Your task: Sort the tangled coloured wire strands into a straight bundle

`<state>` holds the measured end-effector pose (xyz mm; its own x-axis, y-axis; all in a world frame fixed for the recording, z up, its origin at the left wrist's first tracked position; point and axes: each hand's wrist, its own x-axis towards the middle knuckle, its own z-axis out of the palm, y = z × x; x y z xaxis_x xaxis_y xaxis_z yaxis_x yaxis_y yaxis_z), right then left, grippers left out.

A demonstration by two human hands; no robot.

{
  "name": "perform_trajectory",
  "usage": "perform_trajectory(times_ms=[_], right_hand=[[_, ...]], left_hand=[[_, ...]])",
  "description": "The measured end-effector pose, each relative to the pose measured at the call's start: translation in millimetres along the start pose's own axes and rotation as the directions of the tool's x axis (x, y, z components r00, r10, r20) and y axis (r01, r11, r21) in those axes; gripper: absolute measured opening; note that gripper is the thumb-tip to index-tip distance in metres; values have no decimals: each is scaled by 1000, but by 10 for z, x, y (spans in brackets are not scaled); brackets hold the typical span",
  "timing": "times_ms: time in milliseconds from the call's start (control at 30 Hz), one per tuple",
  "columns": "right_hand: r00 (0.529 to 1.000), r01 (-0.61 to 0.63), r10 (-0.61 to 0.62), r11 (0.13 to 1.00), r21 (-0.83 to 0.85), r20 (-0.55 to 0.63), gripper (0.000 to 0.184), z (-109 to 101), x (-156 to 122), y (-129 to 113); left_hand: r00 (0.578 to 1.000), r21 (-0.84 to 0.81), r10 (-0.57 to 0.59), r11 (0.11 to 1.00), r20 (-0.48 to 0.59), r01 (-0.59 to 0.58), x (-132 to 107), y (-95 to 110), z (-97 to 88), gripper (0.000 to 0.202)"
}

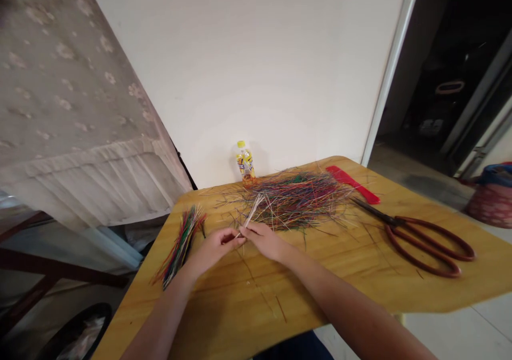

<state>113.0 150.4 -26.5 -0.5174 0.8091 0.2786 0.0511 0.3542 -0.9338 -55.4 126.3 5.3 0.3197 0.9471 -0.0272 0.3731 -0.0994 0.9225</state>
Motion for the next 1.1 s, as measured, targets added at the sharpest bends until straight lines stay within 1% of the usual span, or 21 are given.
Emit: perform_trajectory(times_ms=[33, 100, 200, 267, 333, 433, 533, 600, 633, 700, 767, 800, 833, 867, 900, 933, 967, 1000, 1033, 1067, 1100], right_hand=[[998, -64, 63, 993, 97, 10, 47, 4, 11, 9], [983, -185, 173, 940, 287, 68, 46, 17, 21, 1], [955, -298, 258, 832, 468, 148, 44, 52, 9, -38], [948, -318, 270, 784, 533, 169, 43, 90, -7, -55], [952, -302, 266, 763, 571, 149, 43, 139, -18, -56], [968, -219, 248, 788, 576, 29, 47, 228, -31, -51], [980, -80, 156, 878, 471, -125, 48, 303, -58, -76], [980, 54, 5, 956, 289, -199, 44, 318, -88, -105], [974, 120, -82, 977, 178, -209, 41, 312, -104, -115], [960, 214, -218, 976, -40, -176, 38, 278, -129, -116], [953, 258, -286, 941, -217, -104, 37, 230, -137, -88], [952, 266, -297, 922, -281, -74, 37, 207, -134, -68], [953, 265, -298, 909, -321, -60, 37, 189, -126, -49], [955, 255, -290, 908, -333, -61, 38, 175, -114, -33], [957, 238, -278, 917, -320, -84, 38, 166, -100, -21], [958, 216, -260, 933, -289, -124, 38, 160, -86, -13], [957, 193, -238, 950, -248, -168, 39, 157, -72, -10], [954, 170, -214, 964, -207, -212, 39, 154, -59, -8], [950, 150, -190, 974, -170, -248, 39, 151, -48, -9], [946, 134, -169, 981, -139, -275, 40, 147, -39, -9], [944, 122, -150, 986, -114, -295, 40, 142, -33, -9]], left_hand=[[995, 92, 82, 993, -52, -77, 12, 0, 12, 22], [973, 205, 209, 961, -95, -186, 19, 4, 29, 19], [953, 250, 278, 938, -121, -241, -4, 14, 41, 18], [948, 240, 281, 940, -147, -242, -18, 8, 57, 20], [938, 222, 288, 944, -193, -244, -18, -12, 99, 24], [905, 136, 287, 957, -313, -256, -2, -41, 224, 31], [875, -67, 199, 965, -440, -253, 10, -27, 377, 35], [885, -251, 78, 944, -458, -213, 14, 0, 443, 39], [898, -338, 13, 924, -440, -179, 16, 14, 456, 42], [931, -470, -106, 879, -349, -76, 21, 35, 438, 48], [968, -528, -188, 846, -169, 72, 26, 44, 378, 53], [974, -525, -218, 837, -62, 154, 26, 47, 344, 54], [972, -505, -236, 837, 12, 209, 24, 49, 313, 55], [972, -475, -236, 855, 1, 208, 19, 52, 287, 54], [975, -425, -205, 892, -80, 153, 11, 55, 268, 51], [970, -338, -139, 939, -200, 65, 0, 59, 254, 48], [944, -206, -38, 978, -327, -32, -14, 62, 242, 43], [906, -37, 89, 993, -414, -115, -28, 63, 230, 37], [867, 147, 228, 973, -443, -181, -41, 61, 215, 31], [835, 322, 359, 918, -417, -233, -52, 53, 197, 26], [806, 474, 471, 835, -358, -278, -60, 40, 176, 22]])
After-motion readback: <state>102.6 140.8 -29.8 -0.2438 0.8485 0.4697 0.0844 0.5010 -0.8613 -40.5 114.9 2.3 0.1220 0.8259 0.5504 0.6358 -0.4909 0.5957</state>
